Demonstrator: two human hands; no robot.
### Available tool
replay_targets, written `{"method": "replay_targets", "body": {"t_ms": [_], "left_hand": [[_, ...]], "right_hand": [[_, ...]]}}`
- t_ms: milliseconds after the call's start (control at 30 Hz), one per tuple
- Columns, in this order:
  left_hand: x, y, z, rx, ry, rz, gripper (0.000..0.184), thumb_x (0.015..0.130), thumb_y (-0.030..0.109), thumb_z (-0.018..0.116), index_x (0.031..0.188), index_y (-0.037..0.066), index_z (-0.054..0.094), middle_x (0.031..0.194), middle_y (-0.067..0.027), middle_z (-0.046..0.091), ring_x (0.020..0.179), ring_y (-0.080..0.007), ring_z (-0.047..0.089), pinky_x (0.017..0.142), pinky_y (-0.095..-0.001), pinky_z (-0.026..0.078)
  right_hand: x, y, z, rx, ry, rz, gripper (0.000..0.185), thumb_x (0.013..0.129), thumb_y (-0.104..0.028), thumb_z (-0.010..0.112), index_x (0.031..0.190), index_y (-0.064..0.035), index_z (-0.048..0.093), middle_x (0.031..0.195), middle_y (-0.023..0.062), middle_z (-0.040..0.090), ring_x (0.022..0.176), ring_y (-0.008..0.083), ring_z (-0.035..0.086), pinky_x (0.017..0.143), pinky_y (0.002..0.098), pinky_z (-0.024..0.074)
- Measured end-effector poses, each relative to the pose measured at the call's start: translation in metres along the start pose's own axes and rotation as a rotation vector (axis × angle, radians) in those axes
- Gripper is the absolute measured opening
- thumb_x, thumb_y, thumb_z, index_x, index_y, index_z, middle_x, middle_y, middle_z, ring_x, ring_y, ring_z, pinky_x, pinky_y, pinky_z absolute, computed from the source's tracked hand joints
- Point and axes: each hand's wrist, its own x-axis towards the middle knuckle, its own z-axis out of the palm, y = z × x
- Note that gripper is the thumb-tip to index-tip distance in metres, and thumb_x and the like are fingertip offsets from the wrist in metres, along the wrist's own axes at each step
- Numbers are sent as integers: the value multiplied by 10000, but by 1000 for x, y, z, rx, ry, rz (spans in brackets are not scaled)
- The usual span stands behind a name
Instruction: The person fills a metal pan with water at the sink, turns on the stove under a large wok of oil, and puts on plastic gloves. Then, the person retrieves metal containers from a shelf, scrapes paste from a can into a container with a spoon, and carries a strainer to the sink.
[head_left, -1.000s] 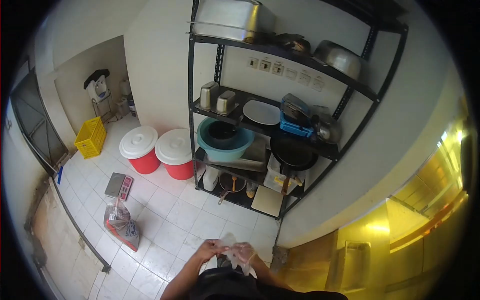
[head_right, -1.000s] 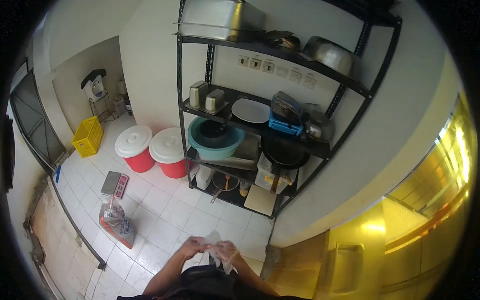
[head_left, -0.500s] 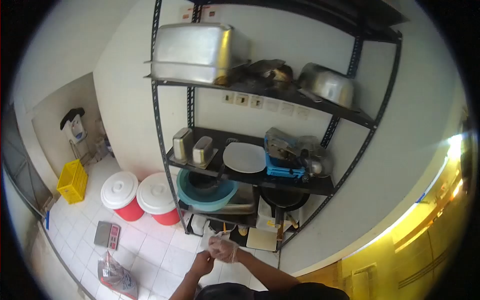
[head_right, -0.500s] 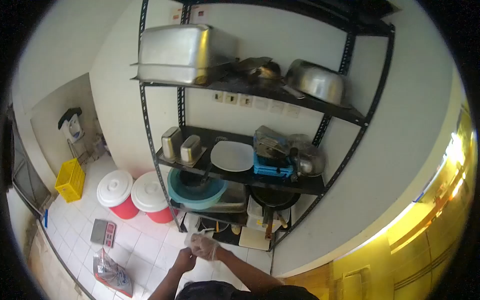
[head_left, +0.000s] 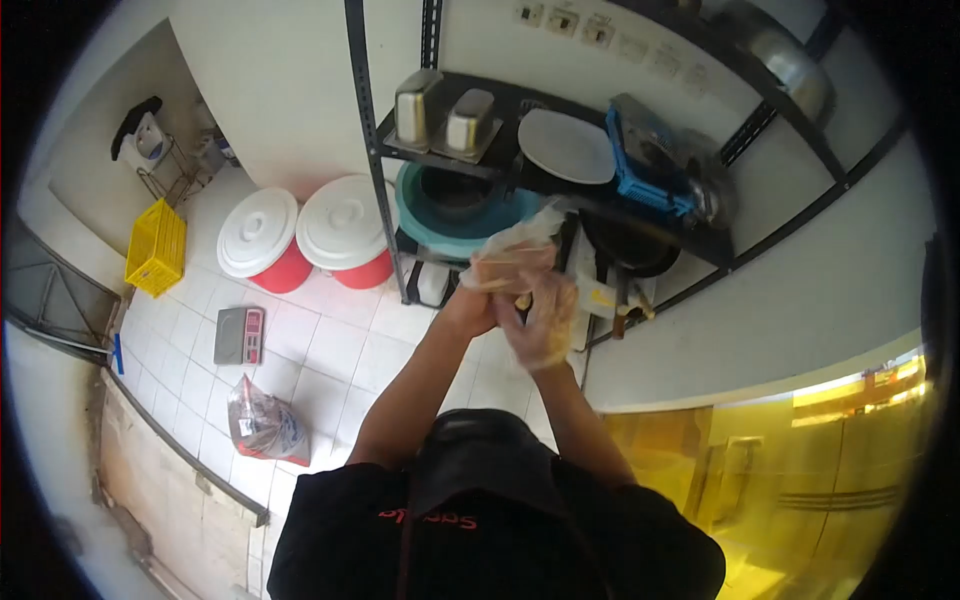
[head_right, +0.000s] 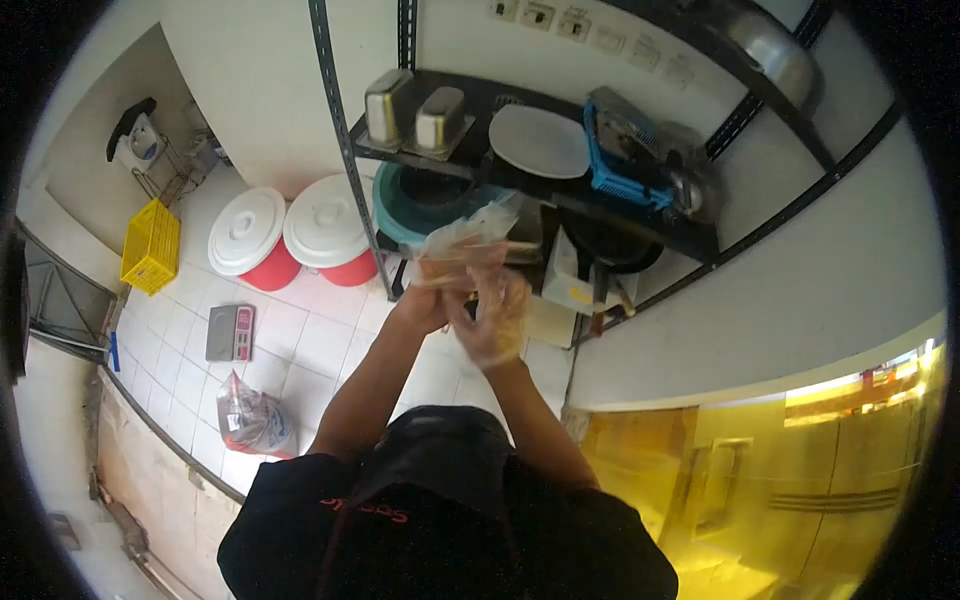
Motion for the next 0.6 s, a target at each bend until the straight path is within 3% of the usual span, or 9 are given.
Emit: {"method": "replay_targets", "body": {"t_ms": [133,167,200,233,300,400,467,567,600], "left_hand": [[-9,23,1,-162,-32,23,723,837,586,440,1316,50,358,1322,-122,425,1222,-248,405,1035,-377,320],[-12,26,2,-111,126,126,700,843,585,433,1296,54,378,1301,-119,441,1205,-250,419,1025,-377,331],[-13,29,1,-56,282,228,679,848,583,427,1276,57,398,1280,-116,457,1187,-252,433,1015,-376,342],[-14,33,-8,-59,288,223,679,848,583,427,1276,57,398,1280,-116,457,1187,-252,433,1015,-376,342],[-17,41,-29,14,500,331,667,843,600,417,1229,56,433,1243,-118,479,1145,-260,459,998,-381,357],[-26,57,-42,-207,380,343,704,830,646,384,1189,43,452,1195,-122,501,1104,-265,481,982,-389,366],[-37,71,-40,-170,279,266,792,808,703,326,1241,48,430,1270,-143,460,1170,-286,438,1015,-402,328],[-43,88,-25,-210,63,237,863,784,738,303,1333,74,351,1387,-158,339,1254,-323,347,1053,-436,263],[-42,93,-25,-138,13,283,874,777,749,289,1378,114,270,1433,-164,221,1291,-347,267,1052,-505,215]], "right_hand": [[13,-6,44,95,221,-36,269,665,-56,702,911,-86,596,900,93,579,847,299,530,717,406,434],[14,-12,47,94,217,-28,269,665,-56,702,911,-86,596,900,93,579,847,299,530,717,406,434],[20,-19,46,139,52,-38,265,674,-73,697,919,-89,597,861,91,573,817,303,531,697,413,429],[21,-26,47,184,-118,-47,262,682,-90,691,927,-92,597,822,89,568,788,306,533,676,420,424],[19,-41,58,206,-180,-40,259,676,-95,693,917,-85,599,814,85,573,780,309,534,672,421,427],[21,-60,75,280,-211,-39,245,659,-86,694,887,-73,605,804,77,589,748,301,538,666,415,434],[28,-74,78,305,-242,-46,173,697,-36,662,859,-70,610,760,81,592,731,286,562,648,377,443],[29,-89,84,313,-259,-29,151,707,-27,654,843,-73,607,758,79,591,727,286,562,643,371,444],[31,-94,84,310,-255,-26,151,707,-27,654,843,-73,607,758,79,591,727,286,562,643,371,444]]}}
